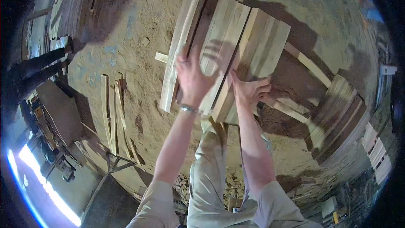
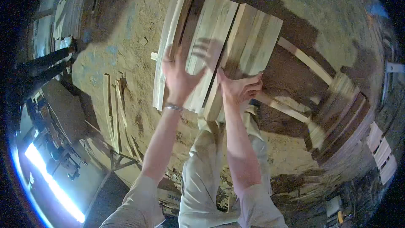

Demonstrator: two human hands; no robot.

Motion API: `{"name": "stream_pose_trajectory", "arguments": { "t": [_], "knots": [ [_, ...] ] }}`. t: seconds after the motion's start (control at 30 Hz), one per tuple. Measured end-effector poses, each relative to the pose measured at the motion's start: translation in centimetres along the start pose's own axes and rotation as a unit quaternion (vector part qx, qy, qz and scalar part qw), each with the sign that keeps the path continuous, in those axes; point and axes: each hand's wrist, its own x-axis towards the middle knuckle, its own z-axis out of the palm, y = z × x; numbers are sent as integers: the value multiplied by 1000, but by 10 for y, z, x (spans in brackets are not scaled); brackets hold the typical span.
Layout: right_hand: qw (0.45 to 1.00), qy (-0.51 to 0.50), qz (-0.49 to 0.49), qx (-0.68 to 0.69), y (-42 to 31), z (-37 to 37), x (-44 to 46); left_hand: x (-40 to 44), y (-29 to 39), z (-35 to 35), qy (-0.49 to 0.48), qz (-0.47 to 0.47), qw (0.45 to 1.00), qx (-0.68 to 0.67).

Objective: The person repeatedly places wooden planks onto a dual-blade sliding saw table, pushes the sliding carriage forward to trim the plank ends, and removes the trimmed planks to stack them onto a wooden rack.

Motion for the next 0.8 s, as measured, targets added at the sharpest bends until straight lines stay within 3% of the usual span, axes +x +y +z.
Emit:
{"name": "stream_pose_trajectory", "arguments": {
  "t": [0.07, 0.1, 0.17, 0.23, 0.33, 0.43, 0.47, 0.53, 0.57, 0.67, 0.7, 0.73, 0.8],
  "knots": [
    [999, -24, -48, -7, -1, 3, -6, 20, -38, -22, 70, -19, 992, 102],
    [997, -36, -73, -14, -1, 3, -8, 34, -61, -27, 24, -103, 988, 112],
    [996, -29, -84, -30, -1, 11, -6, 48, -113, -19, -133, -174, 971, -96],
    [997, -54, -58, -10, 0, 8, 0, 51, -152, 7, -321, -214, 852, -354],
    [994, -74, -34, 76, 24, -2, 19, 44, -143, 11, -248, -177, 913, -272],
    [986, -99, -109, 82, 56, 1, 32, 49, -133, 5, -302, -281, 898, -154],
    [986, -106, -105, 73, 59, 4, 33, 45, -101, -18, -238, -237, 926, -171],
    [987, -113, -96, 64, 56, 4, 29, 30, -75, -23, -33, -83, 996, 5],
    [988, -113, -90, 63, 50, 5, 25, 20, -65, -23, 72, 0, 993, 94],
    [995, -63, -72, 17, 40, 15, 16, -35, -34, -13, 0, -19, 999, 30],
    [996, -46, -75, 10, 38, 18, 13, -60, -19, -10, -52, -90, 994, -23],
    [996, -28, -81, 1, 37, 20, 12, -89, -19, 2, -54, -52, 997, -20],
    [997, -10, -81, -13, 31, 20, 14, -136, 0, 8, -112, -163, 980, -5]
  ]
}}
